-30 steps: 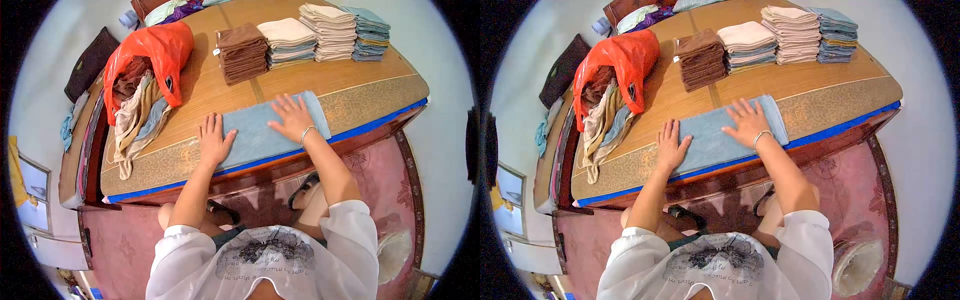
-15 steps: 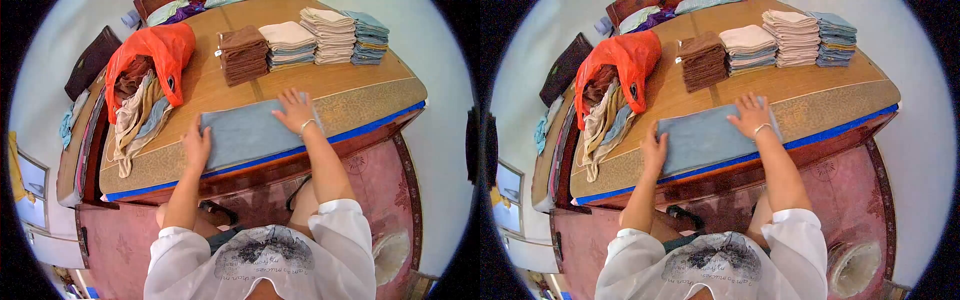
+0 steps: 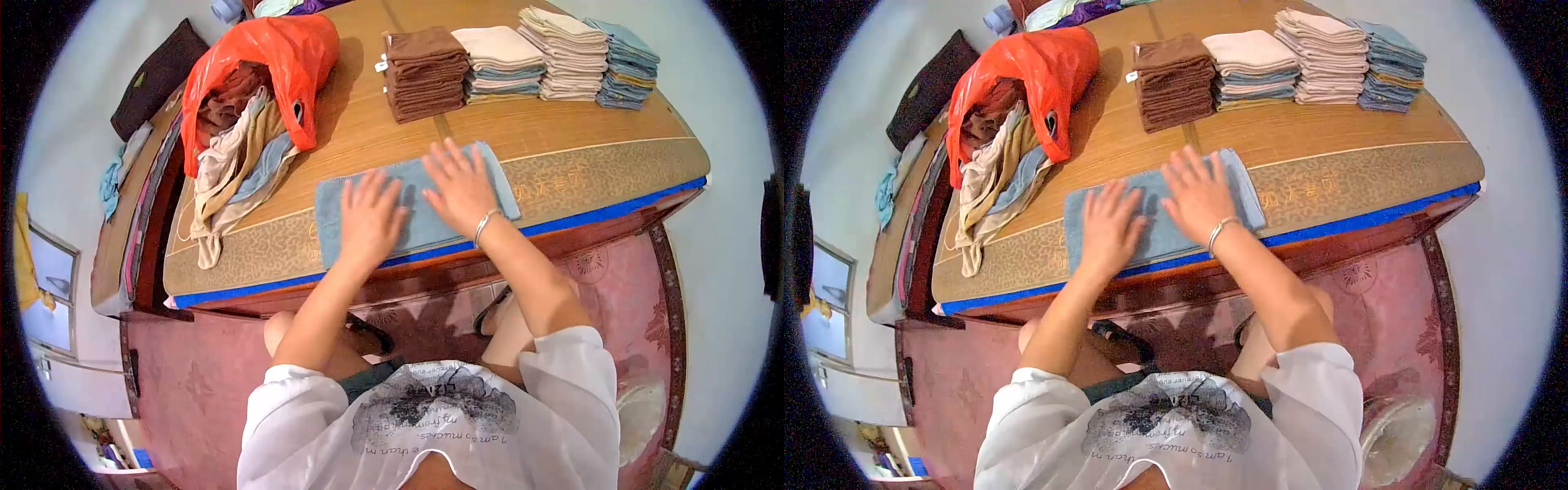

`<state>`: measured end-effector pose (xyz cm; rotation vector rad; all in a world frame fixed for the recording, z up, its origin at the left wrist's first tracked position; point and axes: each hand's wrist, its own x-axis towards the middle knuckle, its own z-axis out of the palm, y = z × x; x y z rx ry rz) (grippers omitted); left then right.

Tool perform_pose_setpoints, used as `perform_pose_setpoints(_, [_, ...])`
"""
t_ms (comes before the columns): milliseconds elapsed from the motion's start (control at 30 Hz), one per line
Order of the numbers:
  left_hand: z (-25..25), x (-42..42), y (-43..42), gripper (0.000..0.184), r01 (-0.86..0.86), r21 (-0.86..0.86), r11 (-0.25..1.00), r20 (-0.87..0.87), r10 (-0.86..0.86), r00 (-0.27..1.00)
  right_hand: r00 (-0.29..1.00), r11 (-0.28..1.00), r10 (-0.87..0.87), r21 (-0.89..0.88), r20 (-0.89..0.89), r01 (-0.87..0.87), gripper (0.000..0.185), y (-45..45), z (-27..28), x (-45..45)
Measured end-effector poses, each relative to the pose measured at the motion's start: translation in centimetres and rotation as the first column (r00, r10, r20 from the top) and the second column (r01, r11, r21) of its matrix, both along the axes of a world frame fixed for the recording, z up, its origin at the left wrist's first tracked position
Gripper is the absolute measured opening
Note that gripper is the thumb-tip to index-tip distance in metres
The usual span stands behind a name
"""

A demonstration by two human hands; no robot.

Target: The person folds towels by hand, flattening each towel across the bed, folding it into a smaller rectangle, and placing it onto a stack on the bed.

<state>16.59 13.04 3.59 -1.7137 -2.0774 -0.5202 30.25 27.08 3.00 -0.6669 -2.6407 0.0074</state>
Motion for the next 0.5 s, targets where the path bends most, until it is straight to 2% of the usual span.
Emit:
perform_pose_setpoints(67, [-1.7,0.7,1.4,0.045,0.051,-0.099,0.994,0.046,-0.046,0.998,0.983,0.984,0.180,0.018,-0.021,-0.179,0.047,-2.2,-0.8,0.3])
perform_pose_setpoints(100, [-2.3,0.5,1.5,0.045,0.047,-0.100,0.994,0.045,-0.043,0.998,0.972,0.972,0.231,-0.046,0.054,-0.228,0.049,-2.8,-2.5,0.1])
perform_pose_setpoints(133, [-2.7,0.5,1.5,0.046,0.038,-0.137,0.990,0.041,-0.033,0.999,0.971,0.972,0.231,-0.048,0.057,-0.228,0.052,-3.1,-2.9,0.3])
perform_pose_setpoints(200, [-3.0,0.2,1.2,0.053,0.031,-0.218,0.976,0.068,-0.017,0.998,0.972,0.973,0.226,-0.058,0.060,-0.223,0.054,-2.6,-3.2,1.1])
perform_pose_setpoints(267, [-2.7,-0.2,0.7,0.056,0.020,-0.226,0.974,0.061,-0.006,0.998,0.970,0.985,0.159,-0.101,0.183,-0.142,0.064,-1.4,-2.1,2.4])
perform_pose_setpoints(433, [-1.8,-1.5,-0.5,0.067,-0.075,-0.292,0.954,0.024,0.086,0.996,0.979,0.993,0.077,-0.103,0.191,-0.058,0.073,1.6,-2.3,4.8])
perform_pose_setpoints(500, [-2.1,-2.5,-1.2,0.069,-0.089,-0.278,0.956,0.010,0.096,0.995,0.984,0.995,-0.012,-0.092,0.177,0.029,0.075,2.6,-2.4,5.7])
